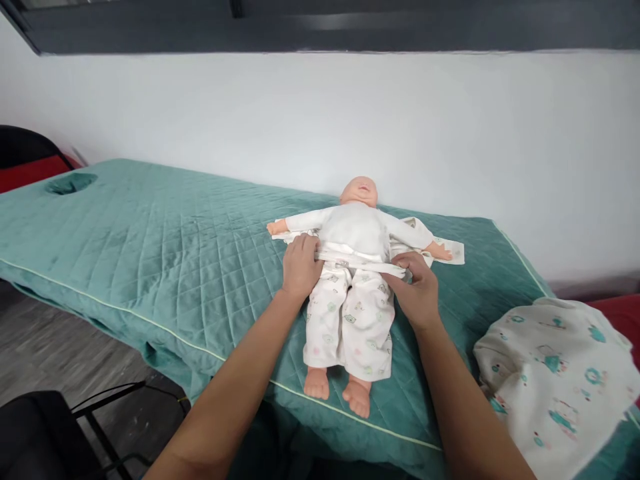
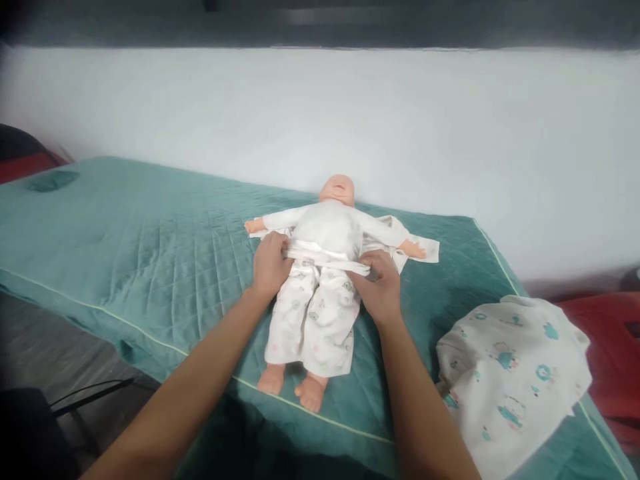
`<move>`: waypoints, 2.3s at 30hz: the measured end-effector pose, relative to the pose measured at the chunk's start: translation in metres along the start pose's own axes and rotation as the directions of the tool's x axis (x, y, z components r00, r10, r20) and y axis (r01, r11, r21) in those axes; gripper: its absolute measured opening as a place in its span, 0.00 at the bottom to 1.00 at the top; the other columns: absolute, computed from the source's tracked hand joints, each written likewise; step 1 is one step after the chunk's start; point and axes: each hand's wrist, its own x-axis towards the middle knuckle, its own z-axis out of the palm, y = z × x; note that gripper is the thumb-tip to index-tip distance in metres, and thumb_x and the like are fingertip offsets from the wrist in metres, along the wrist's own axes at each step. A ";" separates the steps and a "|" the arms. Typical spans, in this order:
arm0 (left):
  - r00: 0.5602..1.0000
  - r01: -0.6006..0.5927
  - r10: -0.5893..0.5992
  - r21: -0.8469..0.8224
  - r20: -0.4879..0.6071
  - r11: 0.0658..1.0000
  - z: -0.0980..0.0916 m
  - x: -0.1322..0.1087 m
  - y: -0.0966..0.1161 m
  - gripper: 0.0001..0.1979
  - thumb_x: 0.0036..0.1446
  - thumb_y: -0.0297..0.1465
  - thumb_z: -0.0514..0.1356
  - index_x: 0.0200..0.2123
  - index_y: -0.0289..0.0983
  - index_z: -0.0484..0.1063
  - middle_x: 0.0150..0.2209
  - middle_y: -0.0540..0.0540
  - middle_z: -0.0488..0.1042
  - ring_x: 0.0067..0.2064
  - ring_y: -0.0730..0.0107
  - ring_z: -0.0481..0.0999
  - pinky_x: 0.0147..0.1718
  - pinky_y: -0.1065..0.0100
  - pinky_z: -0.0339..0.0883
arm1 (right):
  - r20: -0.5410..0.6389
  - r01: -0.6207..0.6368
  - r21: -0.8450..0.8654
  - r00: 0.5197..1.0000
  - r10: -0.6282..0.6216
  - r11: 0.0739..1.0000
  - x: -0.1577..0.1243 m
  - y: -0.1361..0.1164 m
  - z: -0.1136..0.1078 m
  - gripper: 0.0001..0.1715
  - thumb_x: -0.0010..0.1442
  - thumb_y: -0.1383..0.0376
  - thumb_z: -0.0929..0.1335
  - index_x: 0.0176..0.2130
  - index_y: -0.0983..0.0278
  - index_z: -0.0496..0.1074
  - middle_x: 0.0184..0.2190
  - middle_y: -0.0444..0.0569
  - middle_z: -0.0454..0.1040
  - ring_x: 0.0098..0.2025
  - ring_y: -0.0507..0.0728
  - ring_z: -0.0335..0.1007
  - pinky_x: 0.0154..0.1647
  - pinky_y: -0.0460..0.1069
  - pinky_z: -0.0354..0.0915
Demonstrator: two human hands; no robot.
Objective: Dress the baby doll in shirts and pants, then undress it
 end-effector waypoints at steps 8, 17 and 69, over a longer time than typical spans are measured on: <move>0.998 0.055 -0.056 -0.068 -0.015 0.996 0.008 0.002 -0.007 0.17 0.47 0.18 0.53 0.38 0.41 0.66 0.41 0.45 0.69 0.42 0.61 0.72 0.37 0.65 0.64 | 0.237 -0.273 -0.187 0.920 0.313 0.944 0.004 -0.003 -0.001 0.22 0.56 0.51 0.72 0.23 0.61 0.65 0.22 0.40 0.61 0.28 0.53 0.57 0.32 0.50 0.54; 0.961 0.272 -0.275 -0.248 0.023 0.930 0.016 0.009 -0.024 0.09 0.53 0.21 0.54 0.31 0.40 0.68 0.26 0.51 0.68 0.32 0.65 0.68 0.33 0.66 0.59 | 0.410 -0.424 -0.157 0.794 0.449 0.892 0.014 0.004 -0.012 0.25 0.58 0.45 0.69 0.26 0.61 0.63 0.24 0.39 0.58 0.30 0.53 0.53 0.32 0.50 0.50; 0.994 0.011 0.041 -0.454 0.103 0.891 0.060 0.059 -0.022 0.16 0.56 0.19 0.53 0.44 0.42 0.62 0.59 0.41 0.59 0.56 0.64 0.67 0.53 0.66 0.65 | -0.010 -0.061 -0.069 0.998 0.060 0.996 0.016 0.016 0.018 0.13 0.58 0.58 0.74 0.32 0.58 0.66 0.46 0.51 0.69 0.52 0.62 0.67 0.55 0.59 0.63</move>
